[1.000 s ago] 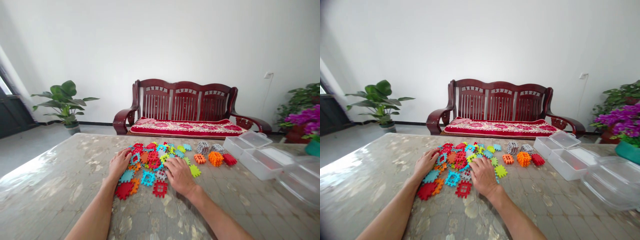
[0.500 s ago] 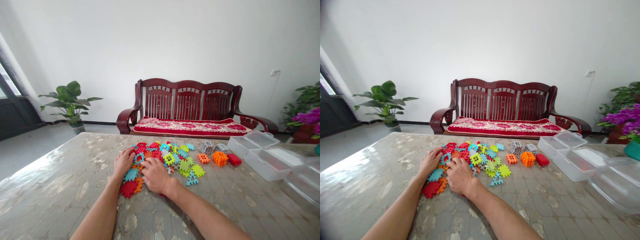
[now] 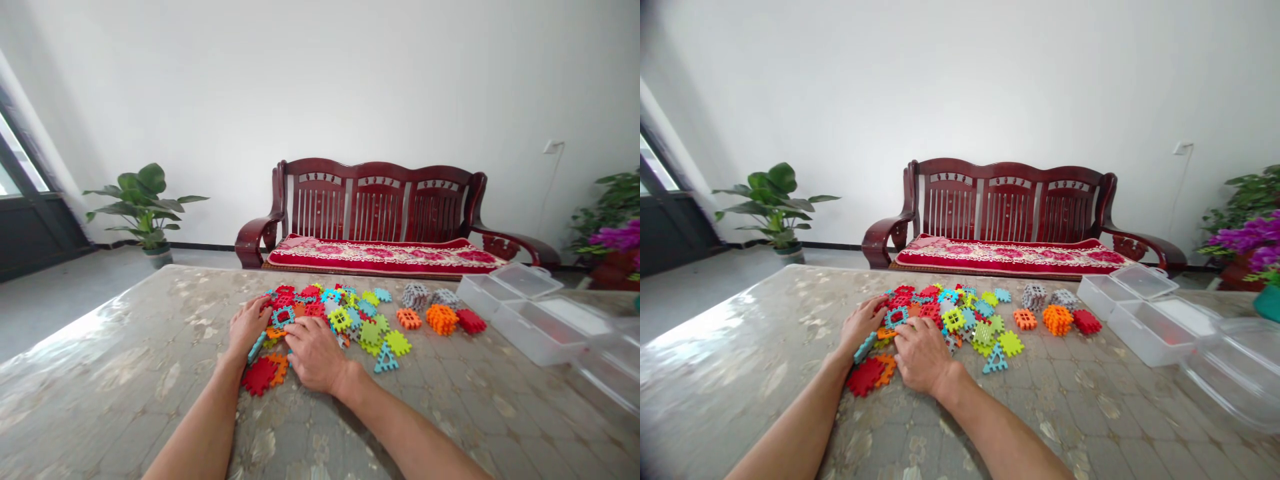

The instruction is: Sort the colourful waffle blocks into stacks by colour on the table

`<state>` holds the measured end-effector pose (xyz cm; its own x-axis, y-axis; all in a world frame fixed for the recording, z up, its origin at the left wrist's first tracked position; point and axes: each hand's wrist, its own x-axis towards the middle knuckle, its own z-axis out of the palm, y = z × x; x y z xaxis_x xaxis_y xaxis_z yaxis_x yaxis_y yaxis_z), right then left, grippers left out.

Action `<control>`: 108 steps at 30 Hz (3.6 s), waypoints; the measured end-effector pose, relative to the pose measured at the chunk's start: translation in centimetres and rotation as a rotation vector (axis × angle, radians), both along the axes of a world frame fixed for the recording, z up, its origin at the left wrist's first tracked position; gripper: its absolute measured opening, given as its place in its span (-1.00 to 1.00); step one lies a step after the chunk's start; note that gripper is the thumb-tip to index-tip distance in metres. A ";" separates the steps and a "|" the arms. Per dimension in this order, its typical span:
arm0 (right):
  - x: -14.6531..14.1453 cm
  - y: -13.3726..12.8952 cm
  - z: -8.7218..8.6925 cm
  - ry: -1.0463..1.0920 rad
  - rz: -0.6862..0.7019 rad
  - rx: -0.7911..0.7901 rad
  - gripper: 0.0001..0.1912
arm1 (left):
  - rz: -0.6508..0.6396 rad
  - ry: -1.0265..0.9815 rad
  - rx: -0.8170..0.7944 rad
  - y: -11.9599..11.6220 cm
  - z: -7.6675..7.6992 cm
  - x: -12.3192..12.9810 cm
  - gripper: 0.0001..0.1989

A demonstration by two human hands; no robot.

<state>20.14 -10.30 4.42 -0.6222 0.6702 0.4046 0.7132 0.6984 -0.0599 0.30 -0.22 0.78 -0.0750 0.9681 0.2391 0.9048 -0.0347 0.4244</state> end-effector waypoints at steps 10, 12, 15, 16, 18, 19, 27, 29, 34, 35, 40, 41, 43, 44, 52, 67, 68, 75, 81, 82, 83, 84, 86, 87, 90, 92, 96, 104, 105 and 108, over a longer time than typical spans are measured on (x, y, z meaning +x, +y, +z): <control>7.8 -0.7 1.1 0.743 -0.242 -0.316 -0.69 | 0.008 0.012 0.020 0.0 0.1 0.0 -0.56; 10.0 -0.4 0.7 0.887 -0.336 -0.385 -0.67 | 0.013 0.019 0.028 0.0 -0.1 0.0 -0.55; 12.5 0.3 -0.3 1.036 -0.477 -0.496 -0.61 | 0.009 0.027 0.028 0.1 -0.2 -0.1 -0.55; 13.0 0.5 -0.7 1.050 -0.510 -0.513 -0.60 | 0.006 0.027 0.026 0.2 -0.2 -0.2 -0.54; 13.8 0.9 -1.3 1.030 -0.556 -0.502 -0.60 | 0.001 0.026 0.021 0.2 -0.3 -0.2 -0.54; 14.0 1.0 -1.6 1.008 -0.572 -0.480 -0.61 | -0.001 0.025 0.018 0.2 -0.3 -0.2 -0.53; 14.2 1.2 -2.7 0.775 -0.697 -0.299 -0.71 | 0.004 0.040 0.022 0.3 -0.4 -0.3 -0.53; 13.9 0.9 -2.6 0.700 -0.737 -0.268 -0.70 | 0.001 0.041 0.022 0.3 -0.4 -0.3 -0.53; 13.1 0.5 -2.1 0.600 -0.774 -0.237 -0.63 | -0.008 0.043 0.020 0.4 -0.4 -0.4 -0.53; 13.0 0.5 -2.0 0.591 -0.774 -0.232 -0.61 | -0.007 0.044 0.017 0.4 -0.4 -0.4 -0.53; 12.8 0.6 -1.8 0.561 -0.783 -0.227 -0.56 | -0.001 0.046 0.017 0.3 -0.3 -0.3 -0.53; 12.7 0.7 -1.8 0.559 -0.785 -0.228 -0.55 | -0.003 0.044 0.016 0.3 -0.3 -0.3 -0.53; 12.6 0.8 -1.8 0.559 -0.785 -0.224 -0.55 | -0.006 0.037 0.012 0.3 -0.2 -0.3 -0.53; 12.5 0.8 -1.8 0.558 -0.783 -0.219 -0.55 | -0.006 0.034 0.012 0.3 -0.2 -0.4 -0.53; 11.7 1.1 -1.5 0.470 -0.803 -0.192 -0.52 | -0.002 0.039 0.008 0.4 -0.2 -0.3 -0.53; 11.0 1.1 -1.1 0.321 -0.878 -0.187 -0.37 | -0.008 0.030 -0.012 0.4 -0.2 -0.4 -0.52; 11.1 1.2 -1.1 0.308 -0.880 -0.179 -0.37 | -0.007 0.030 -0.009 0.4 -0.2 -0.4 -0.52; 11.1 1.3 -1.2 0.260 -0.908 -0.162 -0.34 | -0.003 0.029 -0.005 0.4 -0.2 -0.4 -0.53; 11.2 1.5 -1.7 0.344 -0.888 -0.131 -0.36 | -0.014 0.028 0.009 0.6 -0.4 -0.5 -0.53; 11.2 1.6 -1.8 0.375 -0.875 -0.116 -0.37 | -0.011 0.029 0.004 0.6 -0.3 -0.5 -0.52; 11.2 1.6 -2.0 0.411 -0.856 -0.096 -0.37 | -0.009 0.030 0.001 0.6 -0.3 -0.5 -0.52; 11.2 1.6 -2.1 0.452 -0.833 -0.072 -0.38 | -0.007 0.030 0.000 0.6 -0.3 -0.4 -0.52; 11.4 1.5 -2.5 0.546 -0.784 -0.028 -0.39 | -0.004 0.029 0.004 0.6 -0.3 -0.4 -0.52; 11.5 1.5 -2.7 0.596 -0.762 -0.019 -0.40 | -0.003 0.028 0.008 0.6 -0.4 -0.4 -0.52; 12.4 1.2 -3.3 0.719 -0.726 -0.042 -0.37 | -0.001 0.019 0.015 0.6 -0.5 -0.5 -0.53; 13.3 0.8 -3.5 0.768 -0.707 -0.070 -0.37 | -0.005 0.007 0.018 0.6 -0.5 -0.6 -0.53; 15.5 -0.8 -3.7 0.787 -0.611 -0.085 -0.40 | -0.013 -0.030 0.019 0.5 -0.5 -0.7 -0.55; 18.4 -3.4 -5.5 0.834 -0.613 -0.090 -0.37 | -0.016 -0.148 0.017 0.3 -0.3 -0.6 -0.55; 18.4 -3.4 -5.6 0.848 -0.612 -0.082 -0.37 | -0.021 -0.170 0.013 0.3 -0.4 -0.7 -0.54; 18.3 -3.3 -5.8 0.838 -0.605 -0.065 -0.37 | -0.062 -0.226 0.006 0.1 -0.9 -0.9 -0.52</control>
